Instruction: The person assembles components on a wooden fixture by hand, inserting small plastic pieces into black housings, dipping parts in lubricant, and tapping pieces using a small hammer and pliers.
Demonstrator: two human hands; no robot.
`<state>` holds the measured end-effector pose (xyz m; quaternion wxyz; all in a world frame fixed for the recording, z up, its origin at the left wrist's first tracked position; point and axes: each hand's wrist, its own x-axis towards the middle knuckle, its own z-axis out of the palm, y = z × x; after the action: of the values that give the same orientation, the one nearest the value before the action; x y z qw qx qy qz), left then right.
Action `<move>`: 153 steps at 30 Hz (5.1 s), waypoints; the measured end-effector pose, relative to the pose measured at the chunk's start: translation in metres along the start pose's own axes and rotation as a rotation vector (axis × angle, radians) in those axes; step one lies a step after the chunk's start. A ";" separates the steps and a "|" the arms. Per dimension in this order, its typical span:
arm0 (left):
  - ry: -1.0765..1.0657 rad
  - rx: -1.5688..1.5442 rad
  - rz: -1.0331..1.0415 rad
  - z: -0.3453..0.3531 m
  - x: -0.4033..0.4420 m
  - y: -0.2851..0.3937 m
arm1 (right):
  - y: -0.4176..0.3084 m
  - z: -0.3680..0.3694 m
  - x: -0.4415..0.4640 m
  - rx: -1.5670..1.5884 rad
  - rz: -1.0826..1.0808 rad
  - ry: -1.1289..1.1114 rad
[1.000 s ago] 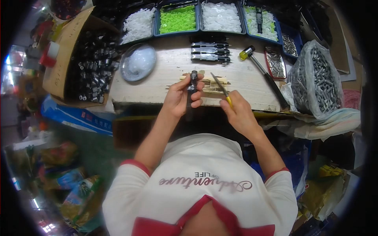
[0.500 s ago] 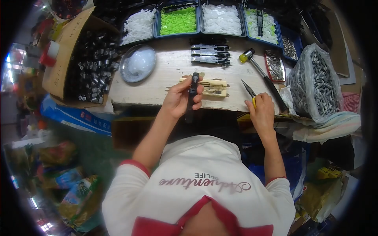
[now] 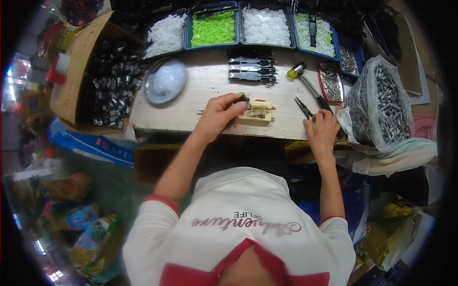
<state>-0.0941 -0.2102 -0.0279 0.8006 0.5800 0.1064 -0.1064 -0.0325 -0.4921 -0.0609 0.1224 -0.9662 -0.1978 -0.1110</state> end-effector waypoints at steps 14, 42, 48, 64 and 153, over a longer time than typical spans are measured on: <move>-0.038 1.517 0.890 0.015 0.086 -0.006 | 0.002 -0.001 0.000 0.046 0.012 0.003; 0.341 0.880 0.616 -0.056 0.044 -0.019 | 0.042 0.016 0.244 -0.103 -0.163 0.243; 0.668 0.922 0.586 -0.093 -0.012 -0.005 | 0.033 0.026 0.256 -0.265 -0.047 0.081; 1.093 0.858 0.524 -0.159 -0.052 -0.008 | -0.188 0.099 0.321 0.003 -0.743 0.331; 0.219 0.351 0.041 -0.059 0.005 -0.009 | -0.122 0.046 0.054 0.723 -0.549 0.068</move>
<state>-0.0943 -0.1567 -0.0555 0.6728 0.7208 0.1606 -0.0435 -0.0260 -0.3510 -0.0668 0.4245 -0.7690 -0.4685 -0.0947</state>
